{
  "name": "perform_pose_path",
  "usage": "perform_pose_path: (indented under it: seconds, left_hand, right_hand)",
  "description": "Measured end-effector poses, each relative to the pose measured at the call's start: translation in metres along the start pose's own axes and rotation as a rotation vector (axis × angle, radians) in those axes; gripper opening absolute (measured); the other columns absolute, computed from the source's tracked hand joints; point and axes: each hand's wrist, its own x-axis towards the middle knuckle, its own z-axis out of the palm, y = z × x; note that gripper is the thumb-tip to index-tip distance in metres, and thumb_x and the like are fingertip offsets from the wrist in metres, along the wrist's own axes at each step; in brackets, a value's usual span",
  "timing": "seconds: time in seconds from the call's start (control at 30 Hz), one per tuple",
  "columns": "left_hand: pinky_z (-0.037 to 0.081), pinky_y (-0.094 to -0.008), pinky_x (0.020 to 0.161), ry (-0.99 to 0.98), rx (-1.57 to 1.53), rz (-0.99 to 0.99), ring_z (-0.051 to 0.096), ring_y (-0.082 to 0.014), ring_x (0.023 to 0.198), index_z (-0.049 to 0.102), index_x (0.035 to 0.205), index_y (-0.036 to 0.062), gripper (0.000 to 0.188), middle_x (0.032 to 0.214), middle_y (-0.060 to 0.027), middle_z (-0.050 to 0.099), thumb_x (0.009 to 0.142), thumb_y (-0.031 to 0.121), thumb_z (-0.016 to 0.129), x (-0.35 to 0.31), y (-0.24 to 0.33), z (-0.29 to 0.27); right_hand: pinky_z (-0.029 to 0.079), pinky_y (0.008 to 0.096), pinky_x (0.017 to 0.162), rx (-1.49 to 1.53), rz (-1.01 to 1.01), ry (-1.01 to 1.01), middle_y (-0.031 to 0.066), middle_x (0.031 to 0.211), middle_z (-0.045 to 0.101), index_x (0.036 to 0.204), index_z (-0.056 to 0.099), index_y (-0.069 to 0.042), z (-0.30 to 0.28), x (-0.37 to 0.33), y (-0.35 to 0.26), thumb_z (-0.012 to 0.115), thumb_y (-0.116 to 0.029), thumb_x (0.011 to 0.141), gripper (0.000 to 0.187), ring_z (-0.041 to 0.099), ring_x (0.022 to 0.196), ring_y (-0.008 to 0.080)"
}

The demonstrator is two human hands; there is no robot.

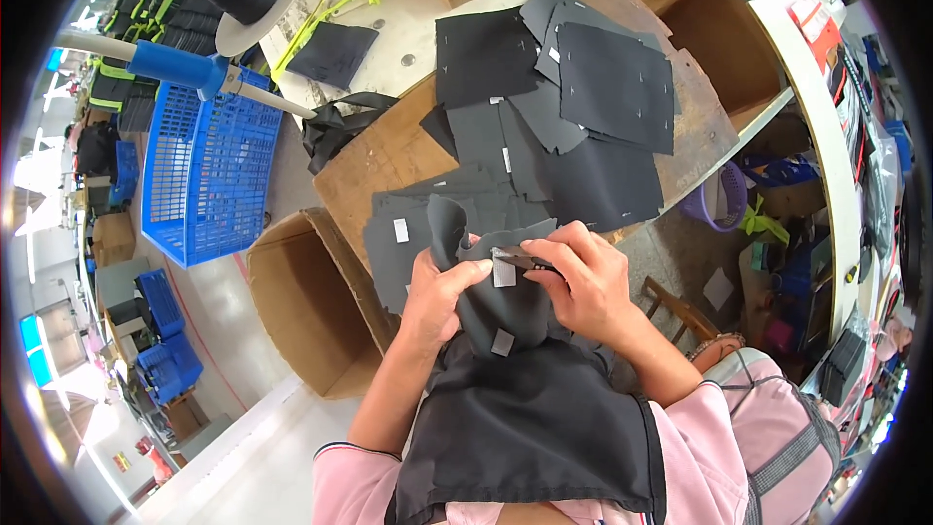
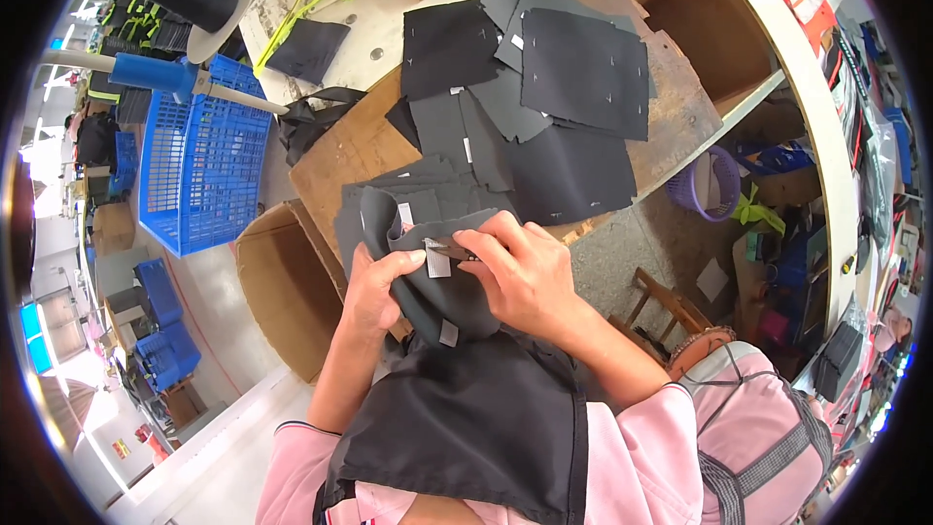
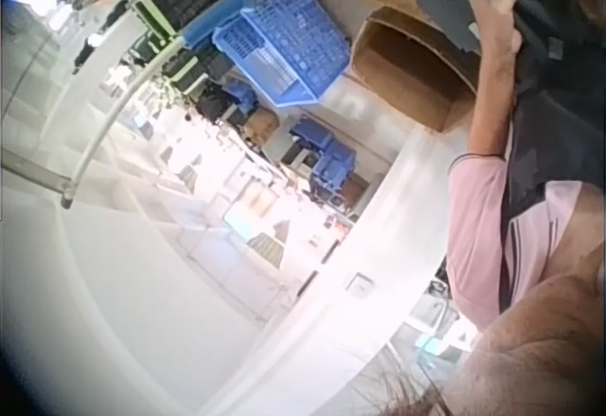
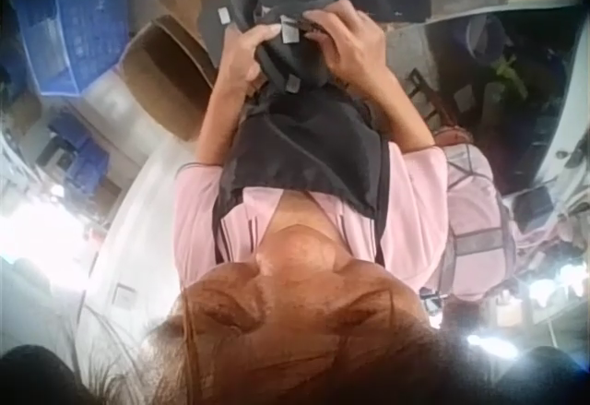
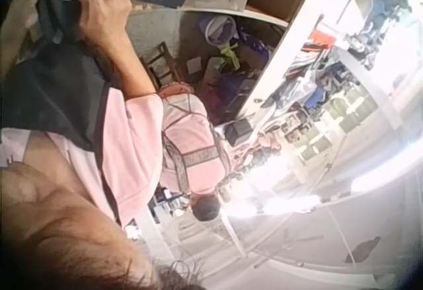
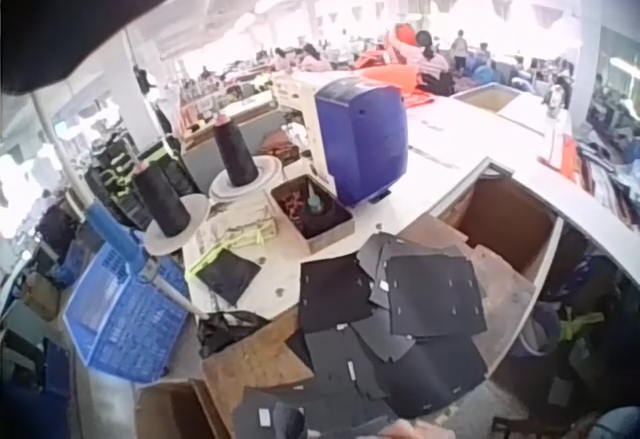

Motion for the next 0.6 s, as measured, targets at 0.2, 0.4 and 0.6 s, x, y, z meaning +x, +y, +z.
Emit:
perform_pose_path:
  seconds: [0.2,0.4,0.6]
  left_hand:
    - [0.045,-0.0275,0.075,-0.068,0.138,-0.053,0.055,-0.0120,0.080,0.058,0.092,-0.0016,0.021,0.086,-0.0050,0.059,0.072,0.003,0.062,0.001,0.012,-0.004]
    - [0.043,-0.0262,0.073,-0.085,0.280,-0.067,0.054,-0.0108,0.078,0.058,0.091,-0.0018,0.022,0.085,-0.0038,0.058,0.070,0.003,0.064,-0.001,0.020,0.001]
    - [0.043,-0.0262,0.073,-0.090,0.241,-0.125,0.055,-0.0115,0.079,0.058,0.092,-0.0015,0.023,0.085,-0.0041,0.058,0.069,0.002,0.065,0.002,0.016,0.001]
  right_hand:
    - [0.045,0.0313,0.057,-0.050,-0.173,-0.135,0.0020,0.079,0.054,0.093,0.063,-0.009,-0.020,0.017,0.010,0.075,-0.012,0.059,0.036,0.056,0.063,0.0203]
    - [0.043,0.0299,0.057,-0.102,-0.353,-0.271,-0.0004,0.077,0.053,0.089,0.064,-0.010,-0.032,0.032,0.016,0.073,-0.012,0.060,0.030,0.055,0.063,0.0165]
    - [0.041,0.0288,0.054,-0.111,-0.423,-0.324,-0.0013,0.076,0.052,0.087,0.064,-0.010,-0.040,0.037,0.022,0.072,-0.009,0.060,0.028,0.053,0.061,0.0162]
